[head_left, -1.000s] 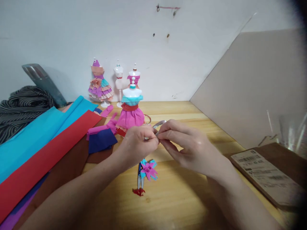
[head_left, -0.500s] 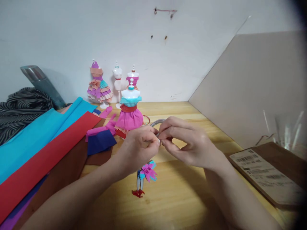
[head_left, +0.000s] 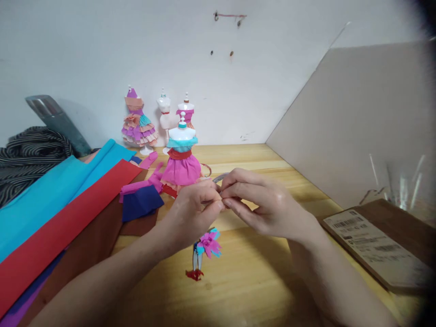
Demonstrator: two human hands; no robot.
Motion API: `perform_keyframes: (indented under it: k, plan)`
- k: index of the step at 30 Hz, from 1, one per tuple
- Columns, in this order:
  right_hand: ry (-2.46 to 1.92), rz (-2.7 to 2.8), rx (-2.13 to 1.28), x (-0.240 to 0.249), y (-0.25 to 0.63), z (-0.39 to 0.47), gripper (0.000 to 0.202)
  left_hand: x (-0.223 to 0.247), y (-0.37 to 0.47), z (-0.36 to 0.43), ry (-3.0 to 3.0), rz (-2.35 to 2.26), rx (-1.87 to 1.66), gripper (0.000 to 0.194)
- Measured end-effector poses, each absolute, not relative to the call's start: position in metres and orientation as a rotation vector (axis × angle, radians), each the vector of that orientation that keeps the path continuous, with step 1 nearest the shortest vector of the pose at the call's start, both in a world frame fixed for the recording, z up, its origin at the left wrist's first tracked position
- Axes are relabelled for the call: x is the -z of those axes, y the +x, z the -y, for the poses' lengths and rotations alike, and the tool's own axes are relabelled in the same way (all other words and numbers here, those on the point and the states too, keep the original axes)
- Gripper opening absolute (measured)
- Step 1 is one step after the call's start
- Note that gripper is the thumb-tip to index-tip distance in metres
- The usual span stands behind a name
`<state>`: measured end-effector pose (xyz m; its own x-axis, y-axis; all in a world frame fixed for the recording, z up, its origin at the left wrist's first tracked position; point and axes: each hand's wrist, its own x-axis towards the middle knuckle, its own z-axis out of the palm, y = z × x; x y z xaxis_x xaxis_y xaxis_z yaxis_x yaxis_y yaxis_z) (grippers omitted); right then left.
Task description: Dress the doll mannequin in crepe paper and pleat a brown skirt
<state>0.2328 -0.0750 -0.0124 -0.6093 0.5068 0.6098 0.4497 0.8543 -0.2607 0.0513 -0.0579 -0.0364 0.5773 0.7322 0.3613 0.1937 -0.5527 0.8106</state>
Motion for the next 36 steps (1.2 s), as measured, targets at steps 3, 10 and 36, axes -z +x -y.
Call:
perform_keyframes:
  k: [3, 10, 36]
  plan:
    - [-0.700, 2.330, -0.111, 0.012, 0.234, 0.072, 0.019, 0.035, 0.051, 0.058, 2.007, -0.736, -0.929, 0.025]
    - [-0.727, 2.273, -0.382, 0.009, 0.240, 0.068, 0.014, 0.040, 0.051, 0.055, 1.987, -0.709, -0.921, 0.023]
    - [-0.656, 2.236, -0.484, 0.006, 0.243, 0.073, 0.016, 0.031, 0.048, 0.062, 1.956, -0.674, -0.936, 0.025]
